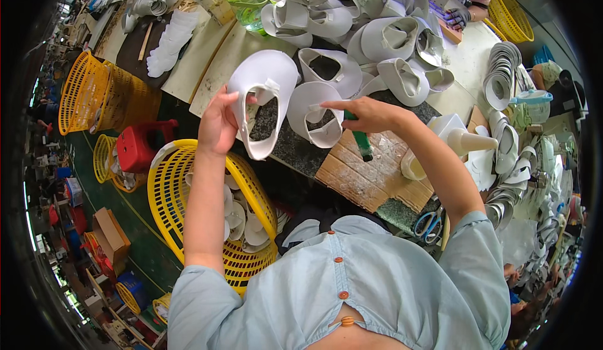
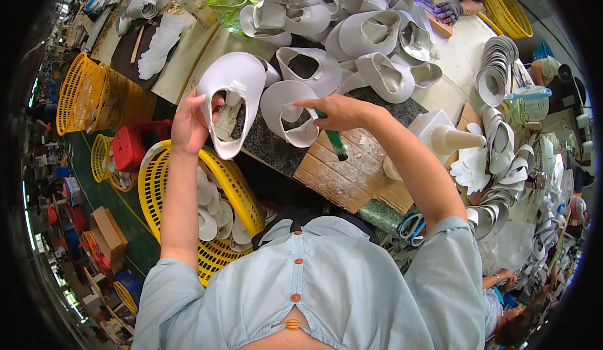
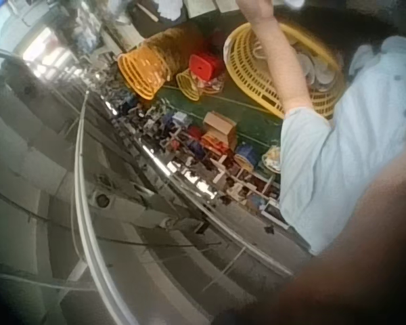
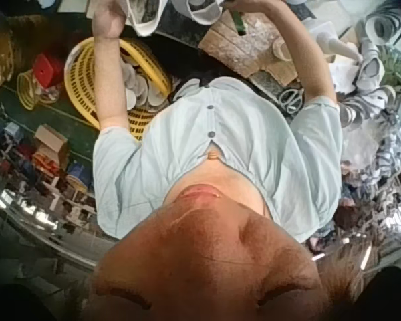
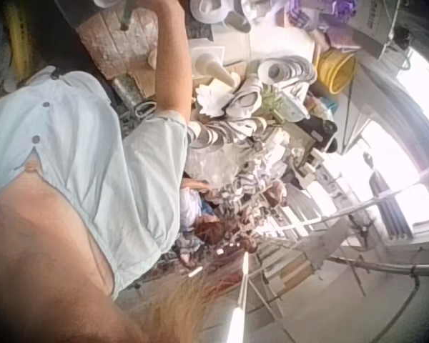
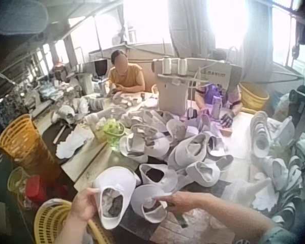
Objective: The person applies glue to the inner edges and seams of white shoe upper components using a small brush.
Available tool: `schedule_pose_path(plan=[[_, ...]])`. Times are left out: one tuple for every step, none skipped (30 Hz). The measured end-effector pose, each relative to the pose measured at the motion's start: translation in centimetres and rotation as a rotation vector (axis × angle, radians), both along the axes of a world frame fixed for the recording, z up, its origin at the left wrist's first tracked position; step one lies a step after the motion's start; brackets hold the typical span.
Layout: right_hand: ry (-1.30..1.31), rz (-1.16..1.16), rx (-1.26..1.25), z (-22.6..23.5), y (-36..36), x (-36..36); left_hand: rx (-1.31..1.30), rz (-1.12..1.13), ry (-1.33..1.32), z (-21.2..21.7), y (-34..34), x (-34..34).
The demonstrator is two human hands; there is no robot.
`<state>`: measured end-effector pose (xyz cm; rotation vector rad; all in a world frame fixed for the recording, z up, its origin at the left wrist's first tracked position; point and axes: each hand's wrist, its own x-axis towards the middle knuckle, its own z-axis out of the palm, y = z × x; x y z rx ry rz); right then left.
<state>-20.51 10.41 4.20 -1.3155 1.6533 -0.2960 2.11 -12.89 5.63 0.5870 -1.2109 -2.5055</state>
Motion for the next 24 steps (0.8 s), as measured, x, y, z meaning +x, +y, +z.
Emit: schedule_pose_path(plan=[[0.019,-0.118,-0.009,0.7,0.9,-0.1,0.016,0.028,-0.002,0.1,1.1,0.4],[0.019,-0.124,-0.013,0.9,2.0,-0.5,0.013,0.022,-0.002,0.2,2.2,0.6],[0.013,-0.258,-0.098,1.1,3.2,-1.0,0.029,0.033,-0.003,0.3,3.3,1.0],[0.006,-0.393,-0.181,1.4,4.3,-1.3,0.049,0.042,-0.005,0.3,4.3,1.3],[-0.050,-0.564,-0.308,2.0,5.5,-1.3,0.071,0.035,0.009,0.1,5.1,1.6],[-0.104,-0.738,-0.433,2.9,6.8,-1.0,0.070,0.030,0.008,0.0,6.0,1.7],[-0.117,-0.892,-0.535,4.1,7.8,-0.7,0.120,0.030,0.052,-0.2,7.0,1.7],[-0.119,-0.894,-0.535,4.7,8.6,0.1,0.169,0.031,0.096,-0.3,8.1,1.7],[-0.284,-1.013,-0.723,5.5,9.3,1.4,0.201,0.034,0.082,0.1,9.5,1.4],[-0.449,-1.128,-0.914,5.9,9.9,2.7,0.202,0.024,0.082,0.1,10.7,1.1],[-0.500,-1.179,-0.922,6.2,10.0,4.3,0.220,0.008,0.071,0.1,11.8,0.9],[-0.596,-1.199,-0.940,5.9,10.0,5.7,0.240,-0.014,0.061,0.1,12.9,0.5],[-0.608,-1.192,-0.928,5.6,10.2,6.7,0.258,-0.018,0.051,0.3,14.1,0.2],[-0.621,-1.185,-0.916,5.2,10.5,7.5,0.256,-0.035,0.052,0.2,15.1,-0.2],[-0.618,-1.198,-0.920,4.7,10.8,7.8,0.310,-0.064,0.114,-0.2,15.9,-0.4],[-0.497,-1.324,-0.958,4.2,11.2,8.1,0.364,-0.092,0.176,-0.4,16.7,-0.7],[-0.370,-1.448,-0.990,3.8,11.6,8.3,0.334,-0.080,0.129,-0.4,17.5,-1.0],[-0.369,-1.455,-0.997,3.5,11.8,8.8,0.331,-0.089,0.128,-0.4,18.0,-1.2],[-0.190,-1.376,-1.098,3.3,12.1,9.4,0.323,-0.110,0.127,-0.5,18.5,-1.4],[-0.010,-1.289,-1.188,3.2,12.7,9.9,0.316,-0.131,0.126,-0.5,19.0,-1.6],[0.019,-1.128,-1.201,3.8,13.4,10.2,0.301,-0.105,0.080,-0.3,19.4,-1.6],[0.019,-1.132,-1.203,4.5,14.1,10.3,0.299,-0.108,0.078,-0.3,19.6,-1.6],[-0.007,-1.024,-1.190,5.2,14.7,10.3,0.228,-0.124,0.058,-0.4,19.7,-1.5],[-0.030,-0.917,-1.176,5.6,15.4,10.3,0.156,-0.143,0.037,0.0,20.1,-1.6]])
